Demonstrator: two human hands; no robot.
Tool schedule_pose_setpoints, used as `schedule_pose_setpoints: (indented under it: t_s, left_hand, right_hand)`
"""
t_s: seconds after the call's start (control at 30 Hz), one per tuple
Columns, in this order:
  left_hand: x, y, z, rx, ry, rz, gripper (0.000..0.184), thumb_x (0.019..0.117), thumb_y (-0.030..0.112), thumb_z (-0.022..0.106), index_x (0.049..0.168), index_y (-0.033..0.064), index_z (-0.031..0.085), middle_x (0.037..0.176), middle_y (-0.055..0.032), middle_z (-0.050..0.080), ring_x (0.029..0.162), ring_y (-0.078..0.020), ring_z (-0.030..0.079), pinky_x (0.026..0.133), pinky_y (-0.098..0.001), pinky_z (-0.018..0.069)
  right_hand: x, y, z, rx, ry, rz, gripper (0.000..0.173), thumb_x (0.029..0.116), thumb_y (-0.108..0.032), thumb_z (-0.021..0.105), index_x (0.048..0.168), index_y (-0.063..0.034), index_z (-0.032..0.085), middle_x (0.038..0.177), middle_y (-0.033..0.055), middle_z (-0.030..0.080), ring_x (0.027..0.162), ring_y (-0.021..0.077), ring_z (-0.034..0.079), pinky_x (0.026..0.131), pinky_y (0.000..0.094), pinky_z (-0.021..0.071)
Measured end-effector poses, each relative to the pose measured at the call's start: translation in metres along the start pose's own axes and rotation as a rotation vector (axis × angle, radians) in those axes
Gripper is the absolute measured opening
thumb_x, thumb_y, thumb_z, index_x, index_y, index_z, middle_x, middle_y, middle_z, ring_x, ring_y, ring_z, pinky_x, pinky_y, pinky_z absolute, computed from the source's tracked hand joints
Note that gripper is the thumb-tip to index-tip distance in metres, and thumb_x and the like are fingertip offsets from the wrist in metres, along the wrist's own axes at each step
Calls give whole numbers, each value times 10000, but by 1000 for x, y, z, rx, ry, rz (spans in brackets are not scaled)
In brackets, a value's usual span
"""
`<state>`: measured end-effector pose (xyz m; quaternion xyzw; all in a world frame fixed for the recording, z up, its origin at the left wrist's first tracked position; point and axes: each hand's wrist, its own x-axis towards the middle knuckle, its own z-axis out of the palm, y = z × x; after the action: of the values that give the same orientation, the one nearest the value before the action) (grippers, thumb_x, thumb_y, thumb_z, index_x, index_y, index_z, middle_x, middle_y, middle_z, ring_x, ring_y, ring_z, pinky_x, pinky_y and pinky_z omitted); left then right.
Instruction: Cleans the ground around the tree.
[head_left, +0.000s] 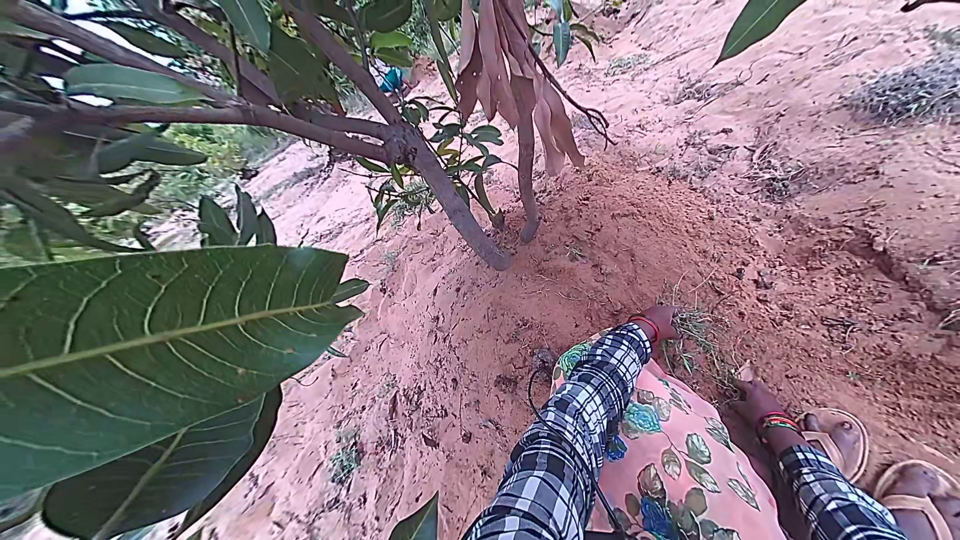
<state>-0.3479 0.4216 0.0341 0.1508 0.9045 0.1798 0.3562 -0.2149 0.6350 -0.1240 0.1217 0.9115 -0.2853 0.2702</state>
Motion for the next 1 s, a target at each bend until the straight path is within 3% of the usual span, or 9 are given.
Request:
schedule_pose_setpoints:
  t_s: [1.0]
  left_hand:
    - [2, -1, 0, -3, -6, 18, 708, 958, 151, 720, 1563, 11, 379, 1491, -275, 516, 1414, -408, 487, 1173, -580, 376]
  right_hand:
    - [3, 3, 2, 0, 5, -17, 566, 894, -71, 771, 1428, -16, 592, 1477, 301, 510, 1358, 467, 518, 1129, 599, 421]
